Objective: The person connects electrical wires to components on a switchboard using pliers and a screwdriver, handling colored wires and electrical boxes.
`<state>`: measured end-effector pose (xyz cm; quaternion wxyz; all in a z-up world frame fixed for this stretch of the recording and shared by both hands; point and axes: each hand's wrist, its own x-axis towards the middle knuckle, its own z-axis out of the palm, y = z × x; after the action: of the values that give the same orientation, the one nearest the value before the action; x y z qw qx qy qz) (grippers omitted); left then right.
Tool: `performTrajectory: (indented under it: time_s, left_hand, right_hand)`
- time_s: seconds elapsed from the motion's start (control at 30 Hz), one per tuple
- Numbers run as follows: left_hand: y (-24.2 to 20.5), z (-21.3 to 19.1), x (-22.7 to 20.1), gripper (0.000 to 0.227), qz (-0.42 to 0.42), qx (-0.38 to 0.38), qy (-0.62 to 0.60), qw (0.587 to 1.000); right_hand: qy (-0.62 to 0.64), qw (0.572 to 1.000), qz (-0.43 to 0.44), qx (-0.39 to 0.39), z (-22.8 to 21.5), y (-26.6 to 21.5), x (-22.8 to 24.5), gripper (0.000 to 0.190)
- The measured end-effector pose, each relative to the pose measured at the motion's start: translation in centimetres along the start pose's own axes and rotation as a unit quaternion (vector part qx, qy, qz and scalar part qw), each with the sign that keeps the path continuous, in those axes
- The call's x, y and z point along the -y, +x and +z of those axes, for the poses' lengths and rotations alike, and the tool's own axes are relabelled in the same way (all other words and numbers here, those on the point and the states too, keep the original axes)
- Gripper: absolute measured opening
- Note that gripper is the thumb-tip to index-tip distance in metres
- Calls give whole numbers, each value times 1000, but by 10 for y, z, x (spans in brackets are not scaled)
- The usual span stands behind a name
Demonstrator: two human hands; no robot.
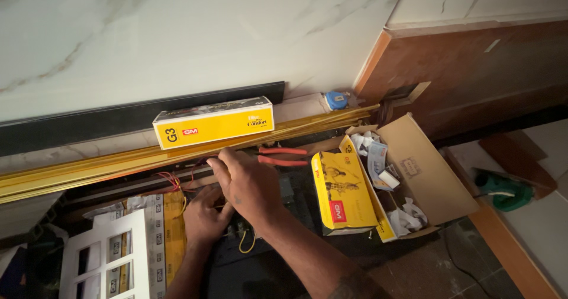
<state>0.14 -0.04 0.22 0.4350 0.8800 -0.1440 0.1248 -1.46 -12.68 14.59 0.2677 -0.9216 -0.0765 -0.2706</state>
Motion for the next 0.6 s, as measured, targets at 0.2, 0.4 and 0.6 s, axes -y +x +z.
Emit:
performTrajectory:
  time_s: [0.2,0.4,0.6]
  left_hand:
    - [-3,4,10,36,0,-3,-10,1000]
    - [-3,-1,7,45,82,-20,-63,994]
    - [-8,-18,-16,54,21,-25,-30,999]
  right_hand:
    - [26,999,-29,6,0,-3,5,28]
    - [197,958,107,181,-15,-5,-1,26]
    - [185,979,32,83,-26,-13,-7,24]
